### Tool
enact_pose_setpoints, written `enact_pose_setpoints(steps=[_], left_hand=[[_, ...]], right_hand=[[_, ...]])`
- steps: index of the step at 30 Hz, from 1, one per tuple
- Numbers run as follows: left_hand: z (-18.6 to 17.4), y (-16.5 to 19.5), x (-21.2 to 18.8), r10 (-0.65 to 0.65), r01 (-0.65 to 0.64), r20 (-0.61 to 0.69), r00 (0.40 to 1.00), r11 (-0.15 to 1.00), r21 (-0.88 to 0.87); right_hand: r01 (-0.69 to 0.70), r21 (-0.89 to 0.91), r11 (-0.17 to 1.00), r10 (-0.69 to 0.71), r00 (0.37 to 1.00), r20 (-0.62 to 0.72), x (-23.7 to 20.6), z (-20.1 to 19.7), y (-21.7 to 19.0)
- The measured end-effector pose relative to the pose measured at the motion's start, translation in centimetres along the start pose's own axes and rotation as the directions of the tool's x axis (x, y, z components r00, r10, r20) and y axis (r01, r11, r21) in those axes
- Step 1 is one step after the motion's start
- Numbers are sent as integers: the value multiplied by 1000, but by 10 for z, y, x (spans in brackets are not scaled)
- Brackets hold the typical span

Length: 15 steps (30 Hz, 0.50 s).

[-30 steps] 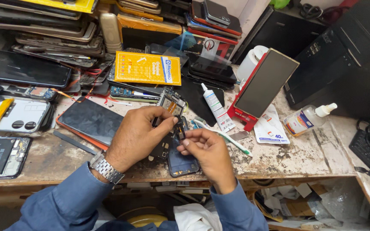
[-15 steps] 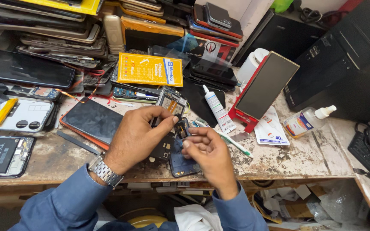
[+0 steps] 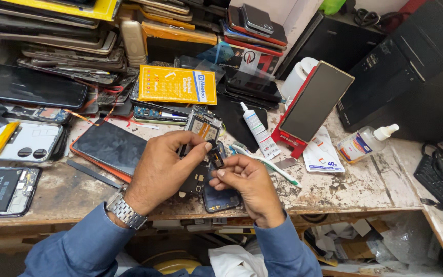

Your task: The person applies adhesive from a tube around the inner frame of a phone housing, then seats a new battery into the phone and presses it in place. They align the frame, work the battery connector area, and pick up a screwdriver to continue reassembling the phone on a cluttered repair bench.

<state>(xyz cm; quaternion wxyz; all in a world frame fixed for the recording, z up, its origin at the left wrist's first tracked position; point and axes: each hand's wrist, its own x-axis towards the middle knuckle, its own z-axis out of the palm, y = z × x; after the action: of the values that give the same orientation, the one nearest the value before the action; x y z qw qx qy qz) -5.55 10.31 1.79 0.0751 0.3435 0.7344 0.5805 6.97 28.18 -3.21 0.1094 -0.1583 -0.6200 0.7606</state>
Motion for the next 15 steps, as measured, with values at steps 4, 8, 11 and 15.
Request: enact_pose_setpoints(steps=[4, 8, 11, 15], left_hand=[[-4, -4, 0, 19, -20, -29, 999, 999, -37], [-6, -5, 0, -5, 2, -21, 1000, 994, -108], [-7, -4, 0, -40, 39, -9, 999, 995, -96], [-10, 2, -9, -153, 156, 30, 988, 979, -132]], right_hand=[[27, -370, 929, -77, 989, -122, -16, 15, -11], [134, -848, 513, -317, 948, -42, -35, 28, -21], [137, -755, 641, -326, 940, -105, -35, 30, -21], [142, -164, 976, -158, 984, -84, -28, 17, -17]])
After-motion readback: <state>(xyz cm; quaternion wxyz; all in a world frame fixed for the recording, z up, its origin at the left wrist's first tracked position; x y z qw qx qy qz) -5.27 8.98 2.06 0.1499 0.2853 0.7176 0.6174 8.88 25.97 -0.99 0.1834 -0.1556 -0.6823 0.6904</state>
